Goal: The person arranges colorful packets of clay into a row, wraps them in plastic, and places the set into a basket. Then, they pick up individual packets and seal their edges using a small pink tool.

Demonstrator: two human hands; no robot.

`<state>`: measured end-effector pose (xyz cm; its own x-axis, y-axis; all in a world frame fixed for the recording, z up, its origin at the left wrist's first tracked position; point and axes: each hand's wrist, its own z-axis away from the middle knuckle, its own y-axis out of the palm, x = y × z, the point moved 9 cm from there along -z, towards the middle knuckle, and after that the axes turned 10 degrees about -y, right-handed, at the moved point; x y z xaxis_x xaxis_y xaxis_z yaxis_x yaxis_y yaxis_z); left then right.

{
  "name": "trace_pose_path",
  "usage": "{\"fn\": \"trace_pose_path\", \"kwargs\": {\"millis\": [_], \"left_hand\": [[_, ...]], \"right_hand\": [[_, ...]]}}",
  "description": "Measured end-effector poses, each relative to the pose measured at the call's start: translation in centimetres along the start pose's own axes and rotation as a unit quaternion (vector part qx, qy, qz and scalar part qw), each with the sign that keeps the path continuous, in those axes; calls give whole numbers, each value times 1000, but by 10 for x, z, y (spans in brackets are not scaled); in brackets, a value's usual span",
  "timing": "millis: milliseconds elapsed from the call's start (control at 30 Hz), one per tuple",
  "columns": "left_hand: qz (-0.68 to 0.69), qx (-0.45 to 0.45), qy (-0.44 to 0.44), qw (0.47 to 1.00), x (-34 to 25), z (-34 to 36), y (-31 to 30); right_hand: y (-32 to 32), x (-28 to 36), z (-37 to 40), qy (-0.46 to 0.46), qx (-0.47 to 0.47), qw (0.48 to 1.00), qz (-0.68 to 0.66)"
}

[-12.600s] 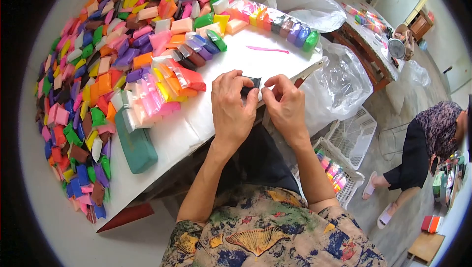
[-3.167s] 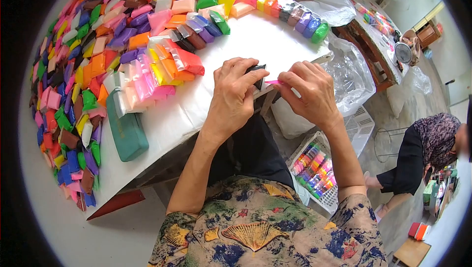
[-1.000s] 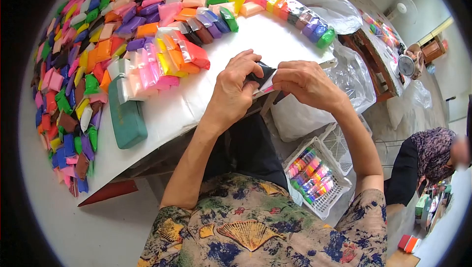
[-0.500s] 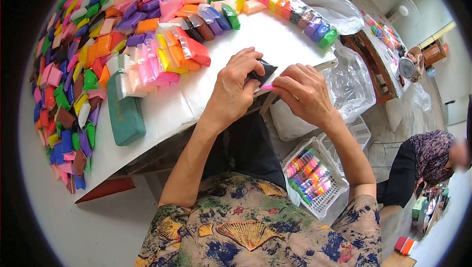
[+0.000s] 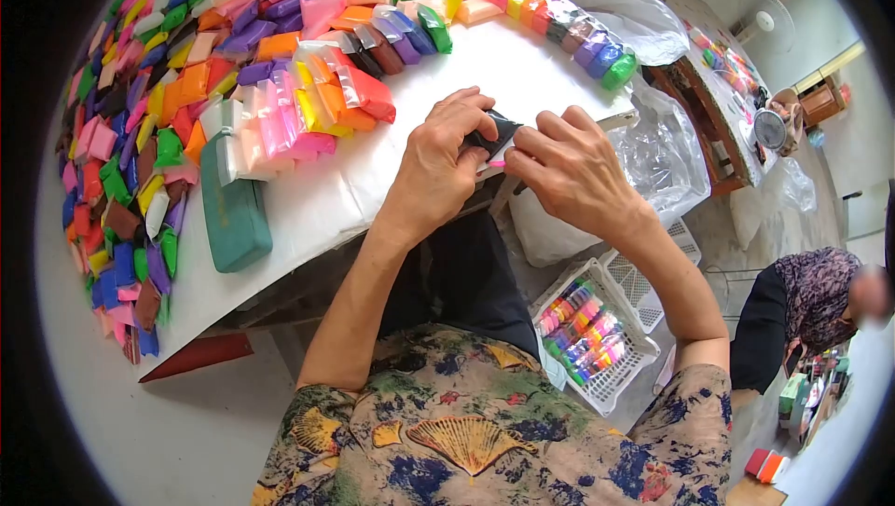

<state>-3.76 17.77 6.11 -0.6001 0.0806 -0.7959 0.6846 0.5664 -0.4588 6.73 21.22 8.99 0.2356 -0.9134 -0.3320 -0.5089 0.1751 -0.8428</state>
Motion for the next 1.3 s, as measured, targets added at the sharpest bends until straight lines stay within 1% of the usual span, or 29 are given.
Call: {"fn": "trace_pose_path", "kwargs": {"millis": [200,300,400,500,600,700,800,900,1000,1200,1300], "left_hand": [[32,-7,8,999,-1,0,0],[35,-9,4,999,-2,0,-1],[17,9,-8,1000,2,0,1],[16,6,-4,1000,3,0,1],[26,-9,13,1000,-2,0,-1],[8,6,0,1000,0,0,0],[-1,1,3,1000,1,0,0],[5,1,-3,1000,1,0,0],[11,-9,14,1000,-4,1,-1],[8,-10,12,1000,-5,1,-2],[1,-8,8,1000,-2,1,-1]], "right_hand": [[-1,-10,-18,-43,34,997,-51],[3,-17,-19,-35,77,993,-81],[4,-20,-17,-26,87,990,-105],[9,-22,-7,-12,91,990,-108],[10,-20,7,32,55,993,-96],[-8,-21,18,88,24,990,-110],[-18,-23,29,116,-25,990,-71],[-21,-19,31,128,-58,989,-48],[-20,-12,28,134,-72,988,-39],[-20,-11,29,155,-104,982,-26],[-14,-15,41,198,-151,967,-44]]}}
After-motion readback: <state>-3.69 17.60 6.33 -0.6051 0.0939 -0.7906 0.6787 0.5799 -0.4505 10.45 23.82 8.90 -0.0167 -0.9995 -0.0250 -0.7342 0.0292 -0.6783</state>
